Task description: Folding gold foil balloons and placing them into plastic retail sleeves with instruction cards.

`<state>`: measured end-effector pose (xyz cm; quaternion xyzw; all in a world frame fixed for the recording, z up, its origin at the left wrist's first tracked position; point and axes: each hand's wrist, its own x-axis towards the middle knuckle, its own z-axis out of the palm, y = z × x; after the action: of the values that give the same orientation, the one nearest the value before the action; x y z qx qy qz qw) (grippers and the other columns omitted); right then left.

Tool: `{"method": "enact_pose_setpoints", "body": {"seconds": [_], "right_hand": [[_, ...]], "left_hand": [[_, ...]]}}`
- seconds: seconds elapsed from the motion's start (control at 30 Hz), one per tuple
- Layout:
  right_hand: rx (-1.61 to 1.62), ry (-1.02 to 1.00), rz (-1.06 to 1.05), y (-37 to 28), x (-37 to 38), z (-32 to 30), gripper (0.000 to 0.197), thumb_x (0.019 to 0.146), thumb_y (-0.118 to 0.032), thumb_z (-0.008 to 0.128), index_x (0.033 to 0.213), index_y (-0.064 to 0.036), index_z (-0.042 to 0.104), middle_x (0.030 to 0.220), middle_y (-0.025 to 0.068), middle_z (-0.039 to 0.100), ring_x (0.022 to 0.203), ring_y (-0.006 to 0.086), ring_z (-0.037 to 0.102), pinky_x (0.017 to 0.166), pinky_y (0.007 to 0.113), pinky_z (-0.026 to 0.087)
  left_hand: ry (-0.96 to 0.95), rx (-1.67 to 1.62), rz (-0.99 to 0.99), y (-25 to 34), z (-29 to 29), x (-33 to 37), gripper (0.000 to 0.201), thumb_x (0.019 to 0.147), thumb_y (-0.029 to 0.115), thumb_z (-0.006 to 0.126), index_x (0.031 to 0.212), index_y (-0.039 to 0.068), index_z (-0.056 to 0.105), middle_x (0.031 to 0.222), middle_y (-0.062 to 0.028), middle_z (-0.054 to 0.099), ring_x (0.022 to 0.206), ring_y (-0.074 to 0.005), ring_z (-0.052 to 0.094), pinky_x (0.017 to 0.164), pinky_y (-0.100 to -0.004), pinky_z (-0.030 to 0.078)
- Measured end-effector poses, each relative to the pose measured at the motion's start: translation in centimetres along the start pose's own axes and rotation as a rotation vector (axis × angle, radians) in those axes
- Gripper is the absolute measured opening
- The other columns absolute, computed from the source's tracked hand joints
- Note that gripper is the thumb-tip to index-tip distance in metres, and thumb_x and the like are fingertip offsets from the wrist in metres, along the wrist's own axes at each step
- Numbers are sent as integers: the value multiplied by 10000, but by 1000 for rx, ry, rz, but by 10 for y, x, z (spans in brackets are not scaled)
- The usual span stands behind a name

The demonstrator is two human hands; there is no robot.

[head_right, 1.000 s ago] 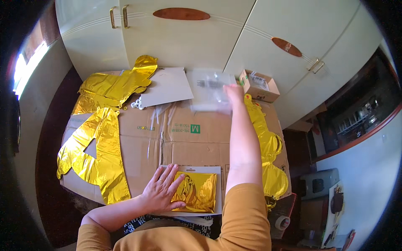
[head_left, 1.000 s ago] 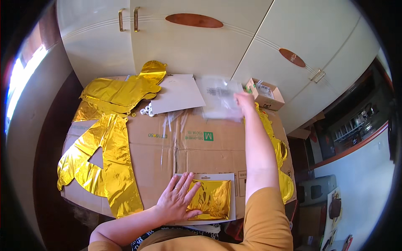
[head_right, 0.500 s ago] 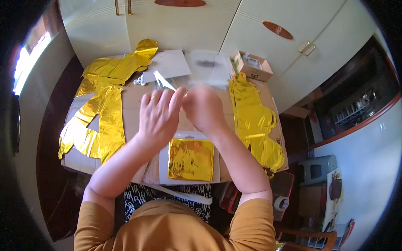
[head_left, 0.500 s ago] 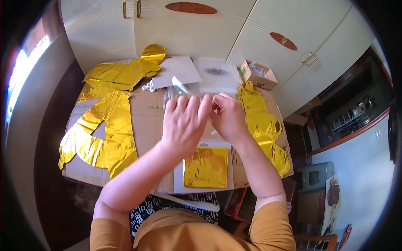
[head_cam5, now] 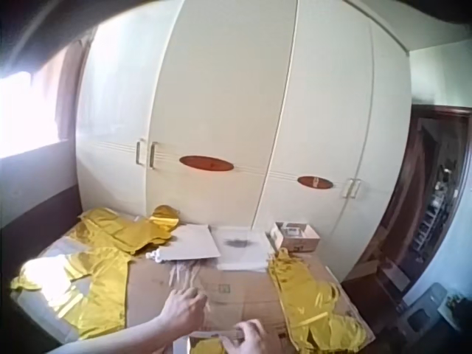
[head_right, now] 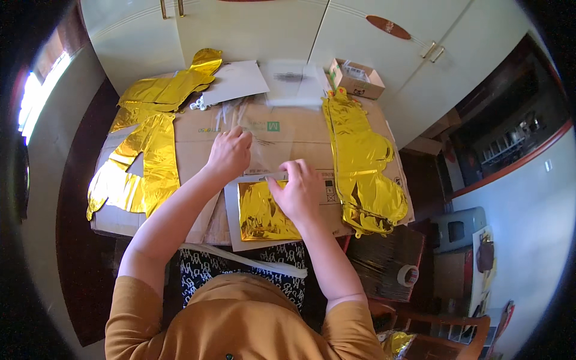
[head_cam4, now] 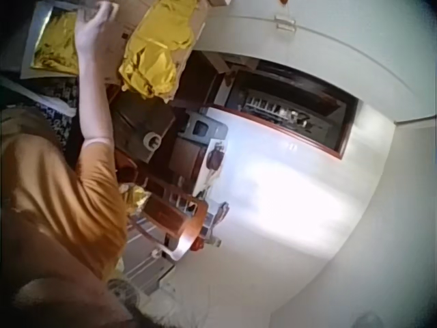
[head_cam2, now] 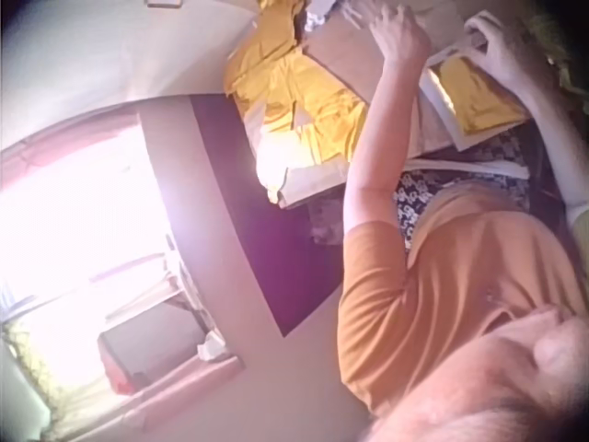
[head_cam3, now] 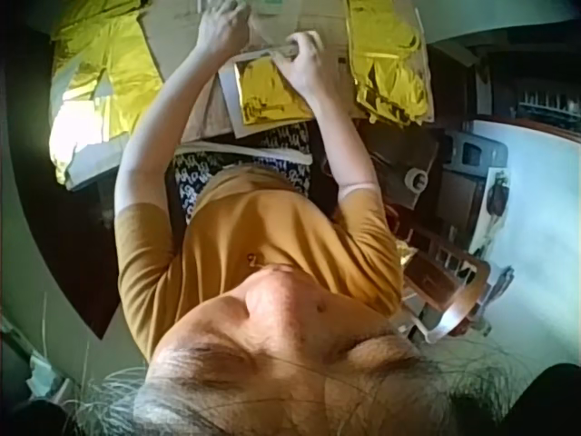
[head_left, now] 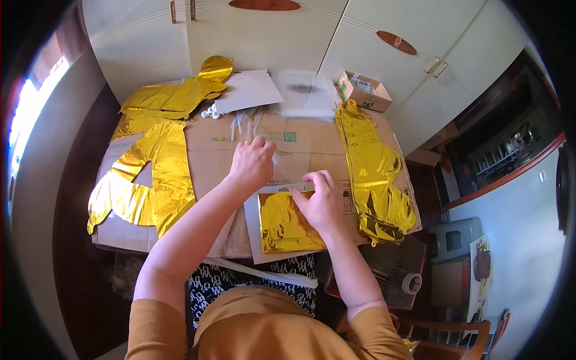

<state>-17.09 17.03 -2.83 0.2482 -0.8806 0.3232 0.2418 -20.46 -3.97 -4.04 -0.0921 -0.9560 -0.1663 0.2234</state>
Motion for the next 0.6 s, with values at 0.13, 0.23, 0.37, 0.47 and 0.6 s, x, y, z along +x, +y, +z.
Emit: {"method": "enact_pose_setpoints", "body": {"seconds": [0.13, 0.23, 0.37, 0.47, 0.6], "right_hand": [[-96, -126, -13, -13, -13, -6, 292, 815, -279, 765, 986, -76, 644, 967, 88, 632, 923, 313, 609, 843, 467, 449], [-142, -163, 9, -7, -32, -3, 465, 856, -347, 732, 1167, -20, 620, 1216, 153, 613, 1148, 356, 568, 979, 497, 420], [-222, -226, 3, 10, -53, 4, 540, 862, -359, 732, 1231, 4, 581, 1332, 196, 569, 1266, 390, 510, 1069, 538, 362], [-173, -221, 14, 6, -62, -3, 552, 861, -344, 742, 1249, 7, 565, 1350, 215, 557, 1280, 400, 500, 1085, 548, 350], [109, 43, 140, 1, -85, -28, 560, 862, -280, 748, 1287, 12, 529, 1337, 217, 555, 1265, 365, 517, 1067, 501, 385]], "left_hand": [[-59, 47, -146, 3, 2, 4, 144, 800, 140, 600, 922, 94, 660, 942, -126, 638, 914, -353, 666, 782, -489, 504], [-56, 47, -206, -3, 3, 2, 140, 803, 177, 610, 901, 90, 658, 944, -114, 640, 892, -339, 678, 773, -477, 511], [47, 97, 63, -22, 7, 3, 106, 826, 157, 643, 906, 91, 621, 894, -100, 644, 810, -327, 677, 707, -471, 530], [-176, 165, 295, -25, 2, -3, 118, 815, 136, 645, 921, 106, 603, 872, -90, 642, 784, -312, 682, 699, -462, 534], [-239, 198, 394, -18, -11, -14, 117, 797, 115, 643, 903, 106, 595, 825, -74, 630, 754, -297, 681, 703, -448, 538]]}}
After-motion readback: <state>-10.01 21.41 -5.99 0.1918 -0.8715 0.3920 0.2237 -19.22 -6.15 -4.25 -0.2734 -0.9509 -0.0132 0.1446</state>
